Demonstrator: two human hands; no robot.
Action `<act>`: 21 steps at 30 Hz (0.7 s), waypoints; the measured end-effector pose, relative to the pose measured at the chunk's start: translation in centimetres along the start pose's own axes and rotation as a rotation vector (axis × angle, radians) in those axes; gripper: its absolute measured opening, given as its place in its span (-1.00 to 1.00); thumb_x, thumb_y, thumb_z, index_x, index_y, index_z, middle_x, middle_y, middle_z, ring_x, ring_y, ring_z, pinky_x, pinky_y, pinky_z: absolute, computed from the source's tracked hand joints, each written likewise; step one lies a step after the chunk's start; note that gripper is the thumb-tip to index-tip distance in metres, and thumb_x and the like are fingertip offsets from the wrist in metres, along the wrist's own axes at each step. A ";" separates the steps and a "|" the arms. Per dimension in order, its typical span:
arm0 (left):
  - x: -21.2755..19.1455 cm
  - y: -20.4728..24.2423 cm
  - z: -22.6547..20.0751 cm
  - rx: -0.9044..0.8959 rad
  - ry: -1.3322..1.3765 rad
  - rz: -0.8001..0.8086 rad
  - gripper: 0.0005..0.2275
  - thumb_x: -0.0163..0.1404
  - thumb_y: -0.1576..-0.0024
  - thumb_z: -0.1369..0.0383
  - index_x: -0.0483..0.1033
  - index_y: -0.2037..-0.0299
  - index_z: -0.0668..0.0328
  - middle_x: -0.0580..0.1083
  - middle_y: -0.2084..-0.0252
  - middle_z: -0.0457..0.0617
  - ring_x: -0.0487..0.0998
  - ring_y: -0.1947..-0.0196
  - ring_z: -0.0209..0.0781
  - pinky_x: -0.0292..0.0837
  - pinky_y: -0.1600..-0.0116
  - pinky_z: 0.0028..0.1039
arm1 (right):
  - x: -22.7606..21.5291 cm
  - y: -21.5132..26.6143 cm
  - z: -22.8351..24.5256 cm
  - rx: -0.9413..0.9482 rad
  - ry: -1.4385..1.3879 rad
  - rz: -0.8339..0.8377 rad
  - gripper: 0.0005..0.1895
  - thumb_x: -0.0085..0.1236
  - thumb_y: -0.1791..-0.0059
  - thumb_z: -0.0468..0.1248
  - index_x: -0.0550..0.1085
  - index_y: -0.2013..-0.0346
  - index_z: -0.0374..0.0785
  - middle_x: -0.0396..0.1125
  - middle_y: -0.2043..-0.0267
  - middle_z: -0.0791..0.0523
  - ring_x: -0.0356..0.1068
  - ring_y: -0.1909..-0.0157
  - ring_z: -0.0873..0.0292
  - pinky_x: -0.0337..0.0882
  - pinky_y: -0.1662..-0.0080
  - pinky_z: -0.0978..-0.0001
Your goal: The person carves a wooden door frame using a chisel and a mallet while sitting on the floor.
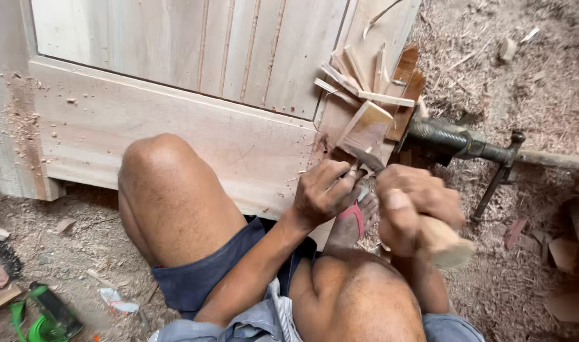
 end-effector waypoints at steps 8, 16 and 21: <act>-2.1 -0.3 -0.9 -0.030 0.038 -0.116 -0.85 0.20 -0.18 0.51 0.47 0.17 0.25 0.45 0.25 0.02 0.54 0.34 -0.14 0.51 0.36 -0.40 | -4.4 -1.0 -5.8 -0.325 0.126 -0.167 -0.79 -0.02 0.01 -0.53 0.17 0.27 -0.27 0.12 0.50 0.12 0.12 0.67 0.32 0.34 0.64 0.46; -3.4 -0.5 -1.8 -0.093 -0.046 -0.059 -0.77 0.26 -0.15 0.58 0.48 0.07 0.29 0.46 0.23 0.04 0.56 0.32 -0.11 0.53 0.28 -0.36 | -1.0 0.4 -4.6 -0.106 -0.073 -0.175 -0.84 -0.09 0.06 -0.50 0.21 0.51 -0.31 0.08 0.70 0.17 0.06 0.69 0.29 0.22 0.63 0.39; -3.5 0.3 -2.0 -0.062 -0.046 -0.016 -0.74 0.23 -0.14 0.53 0.51 0.01 0.32 0.45 0.12 0.11 0.59 0.20 -0.01 0.59 0.18 -0.37 | -0.9 1.1 -0.5 -0.029 -0.154 -0.239 -0.86 -0.07 0.07 -0.45 0.22 0.49 -0.24 0.07 0.71 0.19 0.03 0.70 0.31 0.17 0.61 0.39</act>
Point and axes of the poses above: each hand's wrist, its own y-axis away from the middle knuckle, its own x-axis out of the palm, z = x × y, the point moved 2 cm from there along -y, towards the middle knuckle
